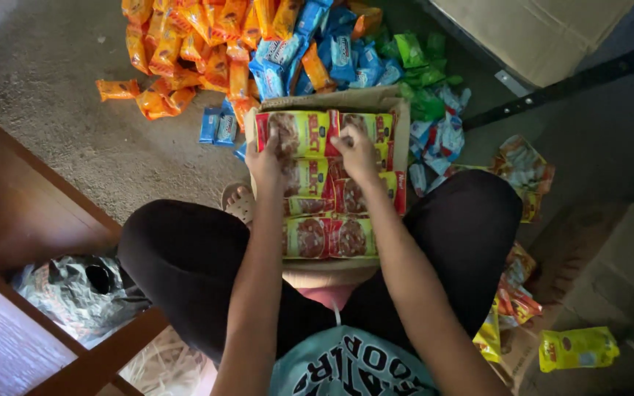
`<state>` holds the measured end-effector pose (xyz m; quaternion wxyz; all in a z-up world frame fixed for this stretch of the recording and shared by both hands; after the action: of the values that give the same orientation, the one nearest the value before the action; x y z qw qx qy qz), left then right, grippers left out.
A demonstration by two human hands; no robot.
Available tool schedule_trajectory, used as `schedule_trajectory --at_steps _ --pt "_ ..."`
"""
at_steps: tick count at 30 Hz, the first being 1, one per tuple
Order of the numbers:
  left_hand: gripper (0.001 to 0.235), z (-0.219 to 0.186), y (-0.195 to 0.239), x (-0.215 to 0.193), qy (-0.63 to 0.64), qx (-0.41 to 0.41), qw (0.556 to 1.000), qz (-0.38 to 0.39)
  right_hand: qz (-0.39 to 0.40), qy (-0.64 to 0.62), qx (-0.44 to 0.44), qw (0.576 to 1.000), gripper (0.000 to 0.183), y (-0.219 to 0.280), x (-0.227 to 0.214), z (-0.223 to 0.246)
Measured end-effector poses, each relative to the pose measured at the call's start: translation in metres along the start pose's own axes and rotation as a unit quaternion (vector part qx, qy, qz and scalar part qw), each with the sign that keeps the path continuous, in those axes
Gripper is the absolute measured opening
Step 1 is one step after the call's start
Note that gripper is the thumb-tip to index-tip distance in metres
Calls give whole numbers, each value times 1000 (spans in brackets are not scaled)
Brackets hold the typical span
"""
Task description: Organizing sauce pouches from the floor into a cardboard box.
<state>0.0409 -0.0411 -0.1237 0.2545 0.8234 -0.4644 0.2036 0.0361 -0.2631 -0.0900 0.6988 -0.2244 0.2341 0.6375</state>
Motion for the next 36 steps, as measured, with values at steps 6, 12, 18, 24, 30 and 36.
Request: schedule_trajectory --at_steps 6,12,18,24,30,36 --pt "21 -3 -35 -35 -245 117 959 -77 20 -4 49 999 24 5 4 5" --pt "15 -50 17 22 -422 289 853 -100 33 59 41 997 21 9 24 -7" --pt "32 -43 38 67 -542 291 771 169 43 104 41 993 20 10 26 -3" --pt "57 -20 16 62 -713 222 620 240 22 146 -5 989 18 9 36 -22" --pt "60 -7 14 34 -702 214 649 199 -32 244 -91 965 58 18 8 52" --pt "62 -12 17 34 -668 197 688 204 74 352 -155 920 71 24 40 42"
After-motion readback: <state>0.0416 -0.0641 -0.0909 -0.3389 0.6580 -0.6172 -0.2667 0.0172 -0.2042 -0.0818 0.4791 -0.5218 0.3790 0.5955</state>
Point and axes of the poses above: each hand's wrist, its own y-axis away from the middle knuckle, its own x-axis out of the palm, z = x × y, the point moved 1 cm from there along -y, towards the middle knuckle, and after that the axes turned 9 degrees about y, right-handed, at the moved point
